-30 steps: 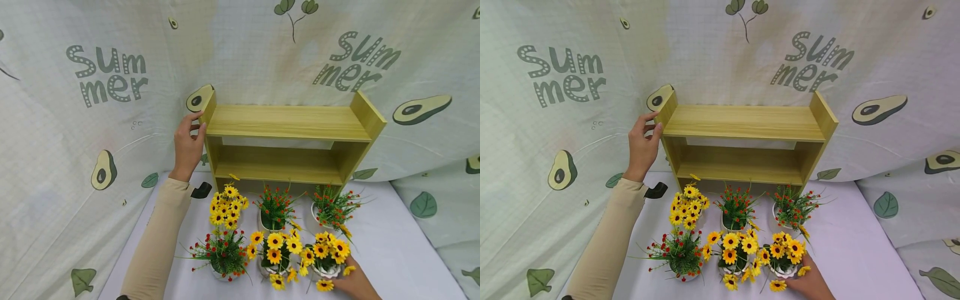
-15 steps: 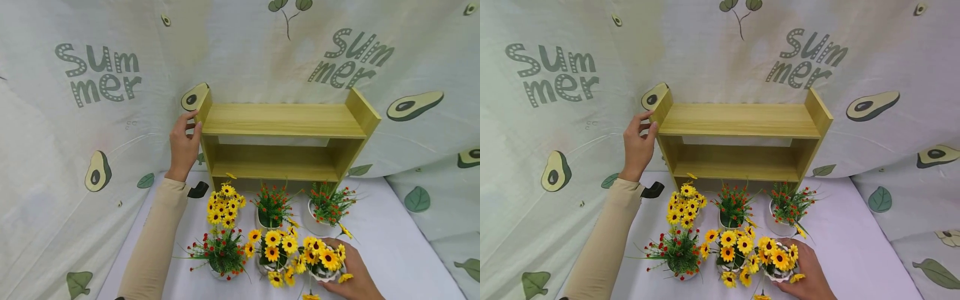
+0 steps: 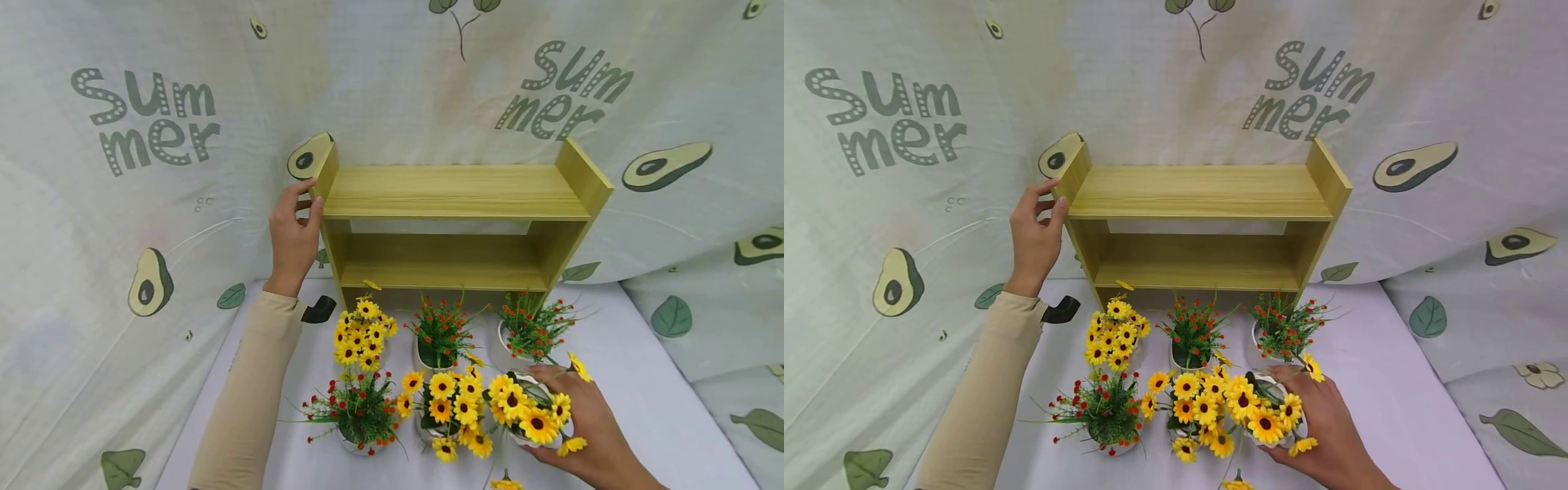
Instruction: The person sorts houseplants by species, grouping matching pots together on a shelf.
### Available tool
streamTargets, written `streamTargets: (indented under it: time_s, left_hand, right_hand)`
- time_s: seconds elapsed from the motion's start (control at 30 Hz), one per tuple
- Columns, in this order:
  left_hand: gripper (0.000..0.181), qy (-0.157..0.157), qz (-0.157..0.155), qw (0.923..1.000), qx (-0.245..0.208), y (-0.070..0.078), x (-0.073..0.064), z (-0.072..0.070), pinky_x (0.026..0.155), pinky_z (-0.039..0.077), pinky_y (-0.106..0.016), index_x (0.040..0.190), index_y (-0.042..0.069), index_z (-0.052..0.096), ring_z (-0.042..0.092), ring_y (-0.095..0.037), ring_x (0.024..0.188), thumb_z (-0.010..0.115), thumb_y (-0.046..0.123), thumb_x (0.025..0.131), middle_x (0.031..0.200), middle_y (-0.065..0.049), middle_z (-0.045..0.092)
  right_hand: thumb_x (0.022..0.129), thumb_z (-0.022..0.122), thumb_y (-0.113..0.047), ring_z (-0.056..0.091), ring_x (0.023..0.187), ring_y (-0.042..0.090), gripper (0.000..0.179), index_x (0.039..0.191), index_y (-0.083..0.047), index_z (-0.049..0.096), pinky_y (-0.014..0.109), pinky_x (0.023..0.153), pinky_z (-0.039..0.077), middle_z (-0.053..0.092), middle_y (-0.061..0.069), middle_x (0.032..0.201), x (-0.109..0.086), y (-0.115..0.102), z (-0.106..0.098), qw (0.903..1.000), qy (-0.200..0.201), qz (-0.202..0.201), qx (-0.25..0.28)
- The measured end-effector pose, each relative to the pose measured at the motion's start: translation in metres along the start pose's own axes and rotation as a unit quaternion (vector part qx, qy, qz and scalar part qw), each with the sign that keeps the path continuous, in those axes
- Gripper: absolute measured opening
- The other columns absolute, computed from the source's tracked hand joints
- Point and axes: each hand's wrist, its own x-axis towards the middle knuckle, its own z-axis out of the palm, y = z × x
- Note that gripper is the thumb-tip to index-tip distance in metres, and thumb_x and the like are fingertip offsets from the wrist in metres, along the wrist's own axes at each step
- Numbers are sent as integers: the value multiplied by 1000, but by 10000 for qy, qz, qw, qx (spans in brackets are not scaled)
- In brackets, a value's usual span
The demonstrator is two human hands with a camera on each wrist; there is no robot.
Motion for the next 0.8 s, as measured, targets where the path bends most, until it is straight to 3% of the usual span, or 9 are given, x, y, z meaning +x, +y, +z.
streamTargets:
  time_s: [0.1,0.27,0.33,0.53,0.63,0.8]
  left_hand:
    - [34,29,58,10000,-6,0,1,-1,75,50,-13,139,1,64,72,-36,106,63,9,106,134,-18,67]
    - [34,41,88,9999,33,0,1,-1,75,49,-12,139,1,64,72,-36,106,63,9,106,134,-19,67]
    - [34,23,55,10000,58,1,1,-1,76,50,-16,140,1,63,72,-36,106,62,9,107,134,-19,66]
    - [34,-2,-17,10000,91,1,0,0,76,53,-23,140,1,63,71,-34,106,61,9,107,135,-19,66]
    - [33,26,6,10000,86,0,0,1,75,50,-17,139,1,64,71,-35,106,62,9,107,133,-19,67]
    - [33,64,29,10000,47,0,1,1,73,47,-10,138,1,65,71,-36,104,63,7,106,130,-20,68]
  right_hand:
    - [81,77,-73,44,137,-1,95,147,-8,56,36,93,31,62,1,144,12,-4,-7,9997,77,-188,-153]
    - [86,68,-77,42,141,0,94,148,-7,56,41,96,32,62,1,144,31,-7,-17,9987,176,-399,-260]
    - [86,65,-78,40,143,-1,94,148,-7,56,40,98,32,61,0,145,38,-7,-20,9985,211,-427,-270]
    - [86,71,-73,46,141,4,93,137,4,62,27,112,28,65,11,139,68,-4,-31,9913,782,-1059,49]
    - [85,75,-71,48,138,6,94,135,8,61,26,114,28,66,15,135,87,-2,-40,9864,982,-1306,154]
    - [85,71,-75,43,137,3,99,139,8,60,27,116,24,65,14,138,115,-2,-60,9887,973,-1143,-63]
